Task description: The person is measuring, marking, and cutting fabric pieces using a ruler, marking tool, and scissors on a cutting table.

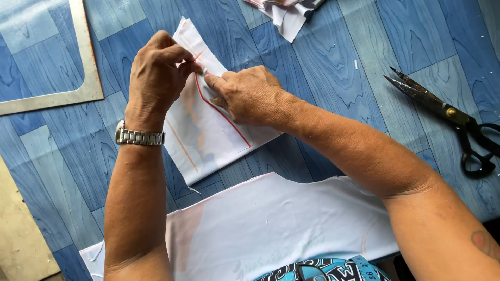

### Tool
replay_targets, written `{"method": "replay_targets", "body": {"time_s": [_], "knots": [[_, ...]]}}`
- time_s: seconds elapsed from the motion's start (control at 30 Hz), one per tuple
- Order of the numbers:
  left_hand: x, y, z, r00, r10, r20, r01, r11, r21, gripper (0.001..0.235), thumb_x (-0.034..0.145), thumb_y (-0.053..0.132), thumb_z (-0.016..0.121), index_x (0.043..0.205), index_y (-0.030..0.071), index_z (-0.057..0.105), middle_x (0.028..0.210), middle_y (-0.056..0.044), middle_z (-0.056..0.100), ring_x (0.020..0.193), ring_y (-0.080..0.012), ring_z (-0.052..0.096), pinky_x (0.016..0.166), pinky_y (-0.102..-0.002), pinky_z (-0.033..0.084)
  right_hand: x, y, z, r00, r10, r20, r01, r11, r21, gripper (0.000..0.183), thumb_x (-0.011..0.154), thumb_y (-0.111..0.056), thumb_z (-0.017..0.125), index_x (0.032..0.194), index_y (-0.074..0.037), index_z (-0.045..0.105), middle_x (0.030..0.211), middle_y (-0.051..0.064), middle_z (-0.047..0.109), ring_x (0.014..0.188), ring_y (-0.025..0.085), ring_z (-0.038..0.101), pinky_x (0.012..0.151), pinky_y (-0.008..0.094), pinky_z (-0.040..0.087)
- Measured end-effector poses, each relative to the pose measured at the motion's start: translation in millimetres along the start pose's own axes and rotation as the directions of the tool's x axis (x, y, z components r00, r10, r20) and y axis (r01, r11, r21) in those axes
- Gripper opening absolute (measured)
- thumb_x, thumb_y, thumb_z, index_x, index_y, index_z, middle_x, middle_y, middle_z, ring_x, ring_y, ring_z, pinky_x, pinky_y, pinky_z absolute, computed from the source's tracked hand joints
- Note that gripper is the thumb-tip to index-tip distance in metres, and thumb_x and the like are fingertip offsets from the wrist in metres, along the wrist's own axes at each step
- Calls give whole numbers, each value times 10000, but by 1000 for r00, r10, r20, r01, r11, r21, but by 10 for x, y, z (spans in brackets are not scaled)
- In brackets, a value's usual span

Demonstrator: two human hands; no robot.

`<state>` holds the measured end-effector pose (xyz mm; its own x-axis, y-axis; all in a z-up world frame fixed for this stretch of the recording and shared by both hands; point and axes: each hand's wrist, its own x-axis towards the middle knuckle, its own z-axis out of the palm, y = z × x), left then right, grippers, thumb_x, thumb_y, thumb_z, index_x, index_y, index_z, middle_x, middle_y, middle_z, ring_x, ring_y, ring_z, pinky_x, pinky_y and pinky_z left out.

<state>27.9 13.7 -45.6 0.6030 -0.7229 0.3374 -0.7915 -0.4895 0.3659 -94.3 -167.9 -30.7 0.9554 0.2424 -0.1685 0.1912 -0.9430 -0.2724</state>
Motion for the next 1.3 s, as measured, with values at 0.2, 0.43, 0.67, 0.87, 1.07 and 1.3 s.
{"method": "replay_targets", "body": {"time_s": [0.2,0.43,0.67,0.87,1.07,1.3], "knots": [[38,102,-64,991,132,-29,-127,984,125,156,918,95,758,788,181,753,891,-44,556,649,-230,581,467,-352,474,2,5,-81,996,-3,-94,5,1000,28,341,976,-447,495,1219,-216,557,881,114,720,693,430,703,559,583,528],[-258,206,69,995,-95,1,94,986,139,68,877,178,727,866,238,756,875,-29,585,737,-309,644,622,-437,526,-39,120,16,997,-45,-66,50,996,80,493,966,-428,550,1435,-278,519,1004,98,739,912,332,736,778,516,588],[-744,994,-82,999,-13,-36,15,997,71,241,883,218,706,1110,141,721,1001,-67,560,822,-299,603,683,-415,495,-183,384,-117,982,110,-153,6,795,607,388,952,-293,619,1339,-286,647,712,99,666,754,311,688,714,455,568],[-927,1245,121,997,41,-73,-34,996,85,117,872,285,710,953,200,709,898,-27,532,794,-268,575,675,-388,477,-780,281,-413,978,182,-106,-60,724,687,348,955,-216,559,1269,-208,709,672,134,657,662,262,645,658,429,559],[-820,1240,170,998,8,-64,-8,1000,-4,25,863,228,745,853,205,745,838,-14,568,743,-243,599,638,-358,483,-1444,374,-370,962,261,-81,-161,781,603,316,966,-222,609,1246,-116,712,730,131,688,671,235,656,595,382,553],[-544,2032,134,997,-50,56,75,757,-649,172,926,183,706,1085,129,743,989,-193,699,888,-447,694,747,-499,566,-1757,629,-333,931,326,-166,-207,843,496,305,1027,-220,586,1254,-57,707,780,178,668,722,273,645,680,403,545]]}}
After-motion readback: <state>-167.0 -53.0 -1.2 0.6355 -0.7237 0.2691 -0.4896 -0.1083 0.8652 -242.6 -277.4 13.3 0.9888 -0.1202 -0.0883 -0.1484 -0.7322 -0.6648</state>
